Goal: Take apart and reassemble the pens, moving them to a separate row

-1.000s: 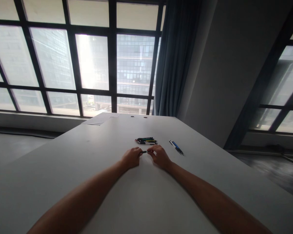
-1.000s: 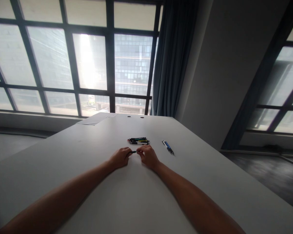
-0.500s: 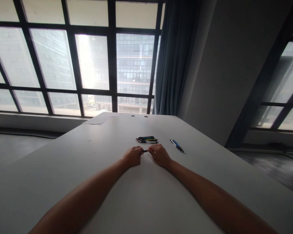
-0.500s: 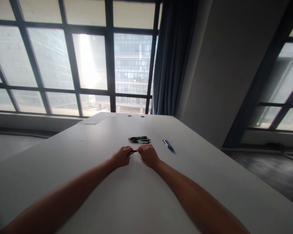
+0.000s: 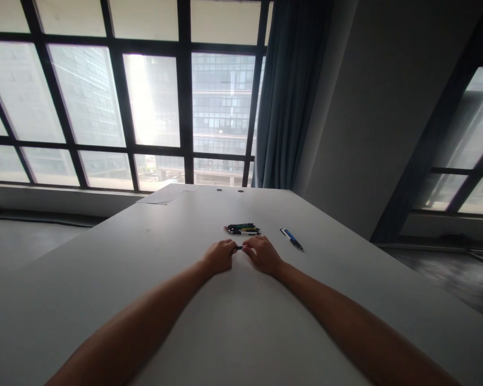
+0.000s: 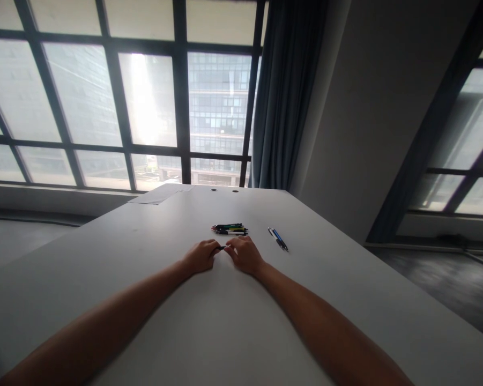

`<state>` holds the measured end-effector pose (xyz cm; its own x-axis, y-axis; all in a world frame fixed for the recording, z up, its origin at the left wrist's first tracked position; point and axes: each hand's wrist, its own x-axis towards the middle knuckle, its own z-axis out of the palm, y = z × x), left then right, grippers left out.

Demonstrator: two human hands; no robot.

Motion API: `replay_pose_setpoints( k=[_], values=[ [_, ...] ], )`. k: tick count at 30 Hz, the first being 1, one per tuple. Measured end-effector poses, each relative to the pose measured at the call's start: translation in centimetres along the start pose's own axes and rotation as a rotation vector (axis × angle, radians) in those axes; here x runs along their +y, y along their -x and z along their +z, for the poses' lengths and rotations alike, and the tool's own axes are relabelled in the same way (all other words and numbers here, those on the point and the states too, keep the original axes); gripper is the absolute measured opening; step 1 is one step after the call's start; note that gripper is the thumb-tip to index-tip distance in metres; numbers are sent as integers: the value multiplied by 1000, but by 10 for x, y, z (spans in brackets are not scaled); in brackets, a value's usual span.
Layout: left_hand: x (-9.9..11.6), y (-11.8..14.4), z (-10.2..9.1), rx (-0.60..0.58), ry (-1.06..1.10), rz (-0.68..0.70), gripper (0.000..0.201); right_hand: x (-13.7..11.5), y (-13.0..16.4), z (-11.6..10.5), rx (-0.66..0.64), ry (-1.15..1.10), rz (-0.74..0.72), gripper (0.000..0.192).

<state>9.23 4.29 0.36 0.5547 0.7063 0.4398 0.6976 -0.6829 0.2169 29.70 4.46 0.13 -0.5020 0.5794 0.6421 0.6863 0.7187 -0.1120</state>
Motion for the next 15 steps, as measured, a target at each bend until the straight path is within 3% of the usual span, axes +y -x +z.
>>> replay_pose_setpoints(
  k=[15],
  values=[
    [0,0,-1,5,3,-11,22,-6,-2,-5,11,42,-59,15]
  ],
)
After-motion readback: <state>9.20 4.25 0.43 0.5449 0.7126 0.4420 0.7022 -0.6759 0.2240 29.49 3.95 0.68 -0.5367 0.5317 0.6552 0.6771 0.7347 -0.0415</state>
